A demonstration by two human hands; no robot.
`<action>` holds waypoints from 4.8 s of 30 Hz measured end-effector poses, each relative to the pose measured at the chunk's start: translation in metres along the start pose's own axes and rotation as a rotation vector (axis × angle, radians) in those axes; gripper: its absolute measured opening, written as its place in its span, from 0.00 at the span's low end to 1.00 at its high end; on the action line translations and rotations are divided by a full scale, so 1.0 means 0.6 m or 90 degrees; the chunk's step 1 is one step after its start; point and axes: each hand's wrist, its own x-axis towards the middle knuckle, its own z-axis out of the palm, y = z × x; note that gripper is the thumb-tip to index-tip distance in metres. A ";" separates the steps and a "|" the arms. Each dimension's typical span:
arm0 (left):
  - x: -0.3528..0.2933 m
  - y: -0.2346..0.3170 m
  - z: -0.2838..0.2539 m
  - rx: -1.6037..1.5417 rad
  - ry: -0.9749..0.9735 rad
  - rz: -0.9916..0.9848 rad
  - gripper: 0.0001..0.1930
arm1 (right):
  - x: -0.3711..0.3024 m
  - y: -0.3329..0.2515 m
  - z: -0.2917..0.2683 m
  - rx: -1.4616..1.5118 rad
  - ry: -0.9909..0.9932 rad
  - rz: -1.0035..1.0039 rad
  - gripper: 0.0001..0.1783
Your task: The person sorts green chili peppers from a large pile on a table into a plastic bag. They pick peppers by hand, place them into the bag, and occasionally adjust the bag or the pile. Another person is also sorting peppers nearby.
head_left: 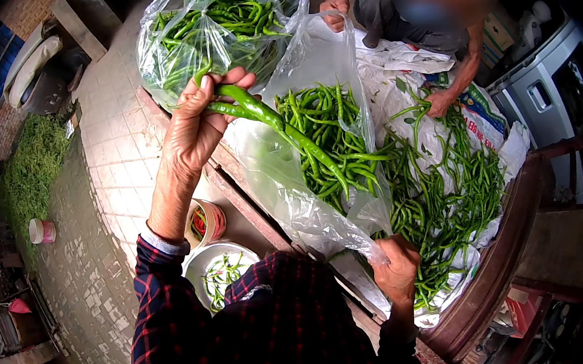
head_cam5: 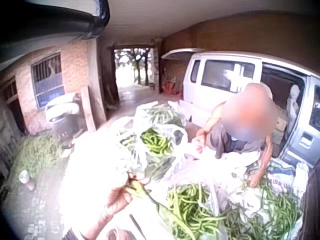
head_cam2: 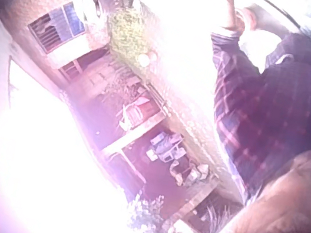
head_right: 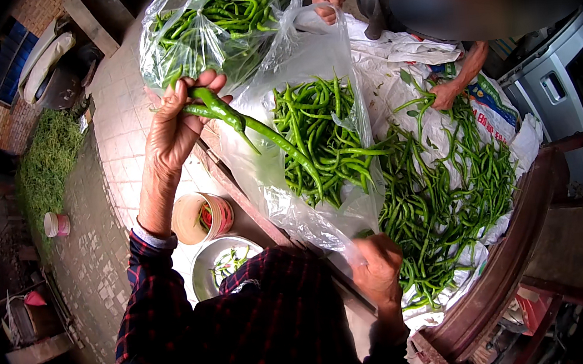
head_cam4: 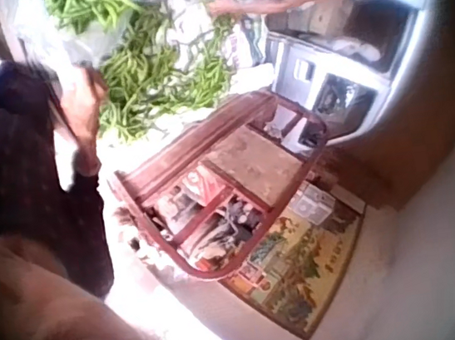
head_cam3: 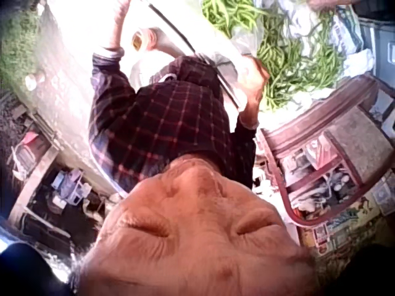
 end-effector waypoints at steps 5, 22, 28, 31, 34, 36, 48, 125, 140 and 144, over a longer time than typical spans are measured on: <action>-0.186 0.098 -0.098 0.011 0.157 0.190 0.10 | -0.010 0.006 -0.019 -0.056 -0.031 0.012 0.12; -0.900 -0.293 -0.519 0.845 0.780 -0.377 0.09 | 0.008 0.008 -0.010 -0.106 -0.105 -0.057 0.09; -0.864 -0.342 -0.483 0.893 0.669 -0.664 0.25 | 0.005 0.015 -0.021 -0.093 -0.083 -0.098 0.09; -0.846 -0.321 -0.500 1.045 0.672 -0.530 0.16 | 0.018 0.021 -0.028 -0.045 -0.080 -0.112 0.11; -0.681 -0.319 -0.434 1.032 0.408 -0.406 0.11 | 0.026 0.022 -0.033 -0.047 -0.080 -0.122 0.13; -0.567 -0.316 -0.335 0.962 0.272 -0.341 0.10 | 0.029 0.027 -0.026 -0.025 -0.051 -0.144 0.15; -0.296 -0.286 0.121 0.768 -0.323 0.176 0.08 | -0.003 0.015 0.011 0.036 -0.071 -0.201 0.16; 0.213 -0.447 -0.227 1.377 -0.468 -0.228 0.57 | 0.067 0.007 -0.007 -0.112 0.074 -0.081 0.24; 0.215 -0.248 -0.498 1.454 -0.116 -0.274 0.21 | 0.072 -0.021 0.002 -0.003 0.029 -0.180 0.24; 0.237 -0.296 -0.388 1.230 0.047 -0.479 0.17 | 0.051 0.005 0.002 -0.012 0.029 -0.153 0.25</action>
